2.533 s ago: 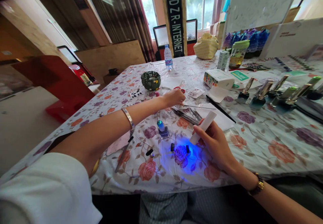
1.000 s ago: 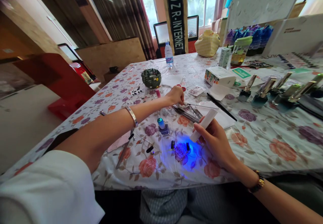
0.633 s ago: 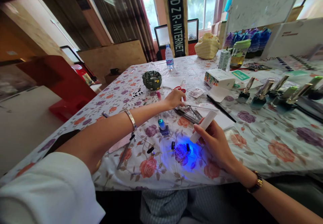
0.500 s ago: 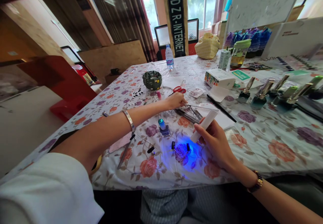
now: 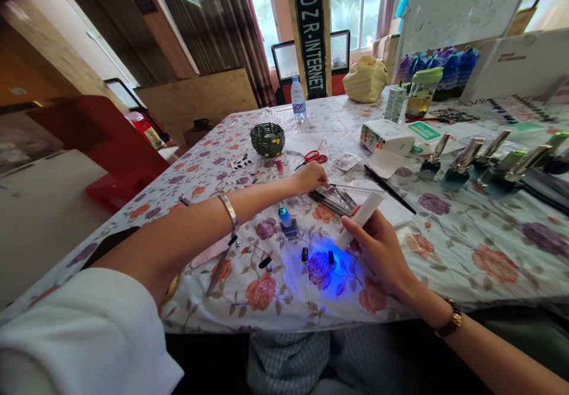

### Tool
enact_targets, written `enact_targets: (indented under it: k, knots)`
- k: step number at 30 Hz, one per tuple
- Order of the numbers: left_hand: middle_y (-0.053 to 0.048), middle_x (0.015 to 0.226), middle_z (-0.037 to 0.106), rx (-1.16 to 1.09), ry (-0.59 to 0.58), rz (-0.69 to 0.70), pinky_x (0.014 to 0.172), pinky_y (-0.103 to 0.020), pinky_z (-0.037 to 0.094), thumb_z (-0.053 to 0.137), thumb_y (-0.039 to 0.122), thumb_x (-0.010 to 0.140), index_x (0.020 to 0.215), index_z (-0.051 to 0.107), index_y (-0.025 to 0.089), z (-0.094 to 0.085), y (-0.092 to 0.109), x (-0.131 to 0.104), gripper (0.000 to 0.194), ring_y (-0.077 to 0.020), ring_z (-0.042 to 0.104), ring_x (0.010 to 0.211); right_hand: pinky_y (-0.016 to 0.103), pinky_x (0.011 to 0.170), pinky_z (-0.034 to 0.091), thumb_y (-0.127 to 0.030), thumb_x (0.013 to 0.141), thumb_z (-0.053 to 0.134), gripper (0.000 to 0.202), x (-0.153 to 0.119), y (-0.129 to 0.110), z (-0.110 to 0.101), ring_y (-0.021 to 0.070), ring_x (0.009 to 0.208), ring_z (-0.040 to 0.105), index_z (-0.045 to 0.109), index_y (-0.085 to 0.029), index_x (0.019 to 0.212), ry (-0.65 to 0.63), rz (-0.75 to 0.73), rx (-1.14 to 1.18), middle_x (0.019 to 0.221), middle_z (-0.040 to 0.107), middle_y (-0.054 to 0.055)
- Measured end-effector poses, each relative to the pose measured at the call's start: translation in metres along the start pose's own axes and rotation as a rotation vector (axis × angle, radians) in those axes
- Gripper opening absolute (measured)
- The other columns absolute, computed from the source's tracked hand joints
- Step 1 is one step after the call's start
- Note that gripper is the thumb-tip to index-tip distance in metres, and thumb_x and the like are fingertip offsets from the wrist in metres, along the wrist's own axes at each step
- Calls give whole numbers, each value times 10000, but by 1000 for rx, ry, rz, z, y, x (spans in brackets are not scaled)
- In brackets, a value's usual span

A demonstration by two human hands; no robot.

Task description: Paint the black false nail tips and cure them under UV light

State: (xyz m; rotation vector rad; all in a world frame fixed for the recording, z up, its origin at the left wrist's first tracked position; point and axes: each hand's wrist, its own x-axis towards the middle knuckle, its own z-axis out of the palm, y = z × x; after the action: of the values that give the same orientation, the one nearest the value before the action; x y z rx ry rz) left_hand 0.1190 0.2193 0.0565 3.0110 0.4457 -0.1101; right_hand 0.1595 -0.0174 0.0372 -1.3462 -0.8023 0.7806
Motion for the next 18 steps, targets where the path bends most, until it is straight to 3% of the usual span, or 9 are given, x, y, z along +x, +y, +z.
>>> enact_targets:
  k: [9,18]
  knots:
    - [-74,1094,551,-12,45,3,757,-383,494,517,322,837,1097,520,145,0,-1,9,315,-193,565,916,195,451,372,-402,748,611,257,1,-2,1,87,555,484,493,-219,884,-8,21,-4,717,562,-29]
    - [-76,1085,554,88,83,29,772,-394,488,506,317,844,1096,517,145,-3,0,5,305,-189,564,920,205,463,382,-400,755,604,254,0,-1,0,95,570,494,489,-216,888,-14,-2,-8,729,568,-20]
